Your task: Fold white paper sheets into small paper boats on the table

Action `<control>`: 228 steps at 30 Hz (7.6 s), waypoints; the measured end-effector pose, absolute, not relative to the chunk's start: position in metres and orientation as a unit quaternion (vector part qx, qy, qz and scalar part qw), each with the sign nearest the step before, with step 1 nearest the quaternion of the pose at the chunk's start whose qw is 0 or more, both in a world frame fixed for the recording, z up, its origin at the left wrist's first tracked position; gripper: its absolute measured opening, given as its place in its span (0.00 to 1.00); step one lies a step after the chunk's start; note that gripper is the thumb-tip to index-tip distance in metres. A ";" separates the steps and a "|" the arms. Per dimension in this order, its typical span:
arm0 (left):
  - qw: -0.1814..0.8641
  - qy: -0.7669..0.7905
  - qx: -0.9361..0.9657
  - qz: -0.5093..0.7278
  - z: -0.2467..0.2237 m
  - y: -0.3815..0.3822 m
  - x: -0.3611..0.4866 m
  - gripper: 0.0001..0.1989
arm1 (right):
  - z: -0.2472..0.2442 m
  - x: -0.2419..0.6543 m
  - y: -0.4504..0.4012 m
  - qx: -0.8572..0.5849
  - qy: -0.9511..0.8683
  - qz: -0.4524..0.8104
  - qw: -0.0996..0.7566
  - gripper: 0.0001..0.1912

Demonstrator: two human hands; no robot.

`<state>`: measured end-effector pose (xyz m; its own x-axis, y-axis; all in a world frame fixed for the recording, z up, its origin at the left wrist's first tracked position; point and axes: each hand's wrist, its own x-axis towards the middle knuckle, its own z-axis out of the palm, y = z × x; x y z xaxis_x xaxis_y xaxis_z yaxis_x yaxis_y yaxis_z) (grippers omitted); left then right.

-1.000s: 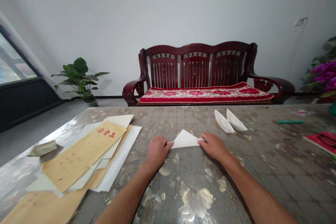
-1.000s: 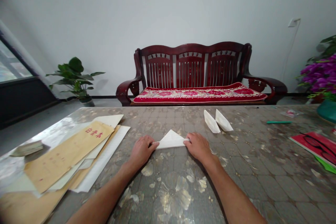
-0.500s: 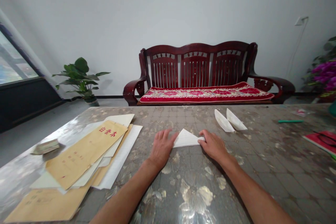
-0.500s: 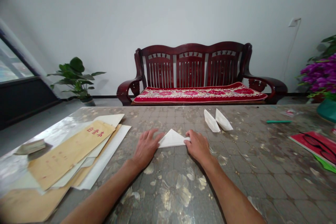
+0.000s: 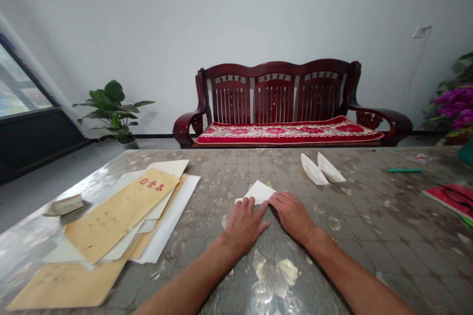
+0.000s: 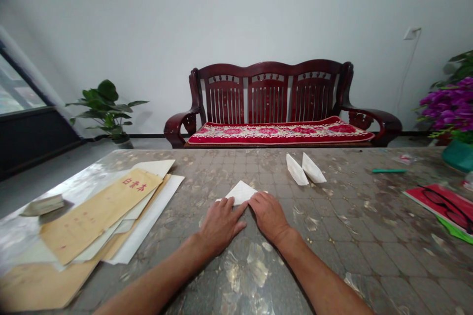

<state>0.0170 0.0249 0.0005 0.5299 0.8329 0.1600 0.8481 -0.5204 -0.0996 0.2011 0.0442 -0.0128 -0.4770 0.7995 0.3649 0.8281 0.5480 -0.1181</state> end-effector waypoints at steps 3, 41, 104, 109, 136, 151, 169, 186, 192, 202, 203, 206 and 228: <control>0.076 -0.495 -0.862 -0.080 -0.007 0.021 0.016 0.28 | -0.019 0.189 0.036 -0.478 -0.857 0.003 0.193 0.18; 0.072 -0.467 -0.881 -0.007 0.002 0.084 -0.009 0.21 | -0.033 0.238 0.069 -0.584 -0.742 0.113 0.310 0.30; -0.216 -0.454 -0.702 -0.505 0.028 0.042 0.045 0.09 | 0.032 0.202 0.040 -0.446 -0.693 0.013 0.566 0.08; -0.173 -0.450 -0.716 -0.505 0.023 0.043 0.042 0.09 | 0.031 0.200 0.041 -0.440 -0.691 0.058 0.570 0.09; -0.082 -0.454 -0.736 -0.494 0.034 0.044 0.042 0.09 | 0.028 0.198 0.043 -0.419 -0.687 0.110 0.584 0.09; -0.211 -0.442 -0.690 -0.534 0.046 0.042 0.053 0.08 | 0.026 0.186 0.047 -0.456 -0.546 0.282 0.644 0.10; -0.406 -0.458 -0.577 -0.540 0.036 0.047 0.055 0.13 | 0.026 0.190 0.044 -0.436 -0.531 0.382 0.618 0.12; -0.429 -0.479 -0.597 -0.481 0.037 0.059 0.050 0.14 | 0.026 0.191 0.044 -0.507 -0.608 0.302 0.532 0.14; -0.387 -0.491 -0.622 -0.471 0.037 0.061 0.044 0.13 | 0.022 0.189 0.046 -0.495 -0.633 0.324 0.499 0.14; -0.464 -0.501 -0.490 -0.542 0.016 0.066 0.039 0.17 | 0.011 0.200 0.053 -0.482 -0.634 0.438 0.416 0.11; -0.466 -0.514 -0.467 -0.549 0.015 0.070 0.036 0.17 | 0.009 0.202 0.053 -0.485 -0.628 0.446 0.414 0.10; -0.450 -0.550 -0.421 -0.563 0.010 0.083 0.022 0.15 | 0.004 0.209 0.056 -0.485 -0.609 0.437 0.451 0.09; -0.375 -0.632 -0.526 -0.428 0.014 0.081 -0.017 0.05 | -0.007 0.195 0.058 -0.479 -0.700 0.196 0.492 0.08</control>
<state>-0.0167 0.0814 0.0141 -0.1650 0.9860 -0.0238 0.3426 0.0800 0.9361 0.1950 0.0580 -0.0068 -0.0569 0.8632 0.5017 0.4774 0.4649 -0.7457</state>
